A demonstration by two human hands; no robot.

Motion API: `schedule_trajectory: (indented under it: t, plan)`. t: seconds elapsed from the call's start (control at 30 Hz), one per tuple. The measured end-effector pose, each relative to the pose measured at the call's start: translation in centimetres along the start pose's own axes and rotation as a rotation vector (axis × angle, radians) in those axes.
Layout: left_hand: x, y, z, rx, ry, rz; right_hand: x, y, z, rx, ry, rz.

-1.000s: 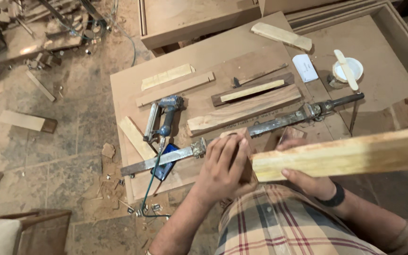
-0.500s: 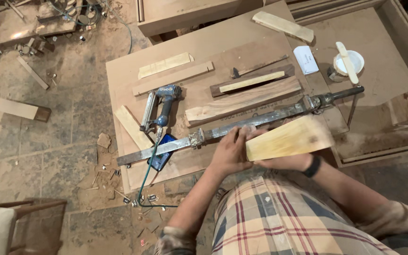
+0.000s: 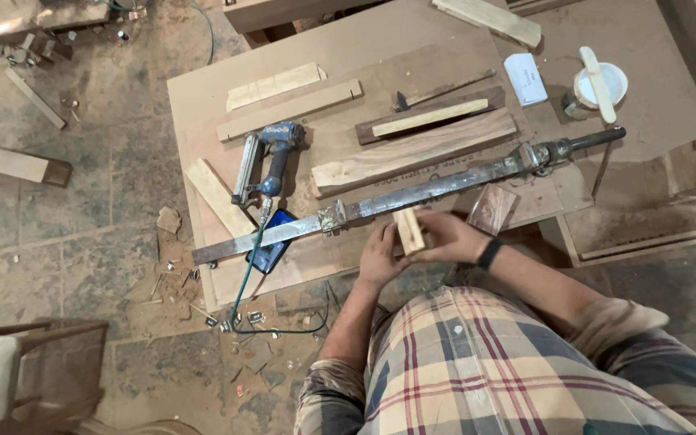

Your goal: The person assembles small wooden pieces by applying glue and using a nail gun. They retrieve a piece from a nearby stack, apply glue to the edges, align it with another piece, and fasten it with a nail gun. The process is repeated with additional pieces.

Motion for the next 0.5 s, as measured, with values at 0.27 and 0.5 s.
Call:
schedule_trajectory:
  t: [0.27, 0.5]
  plan:
    - [-1.2, -1.4, -0.9, 0.053, -0.025, 0.003, 9.8, 8.3, -10.3, -0.310, 0.612, -0.531]
    - [-1.9, -2.4, -1.1, 0.102, -0.052, 0.025, 8.7, 10.0, -7.7, -0.284, 0.429, -0.751]
Point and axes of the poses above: each hand's wrist, its own z-axis towards the middle knuckle, its own x-axis out of the back of the hand, y = z × x, the point moved 10 cm from there along z, towards the middle knuckle, and after that the axes turned 7 degrees about -z, right-handed, at the moved point
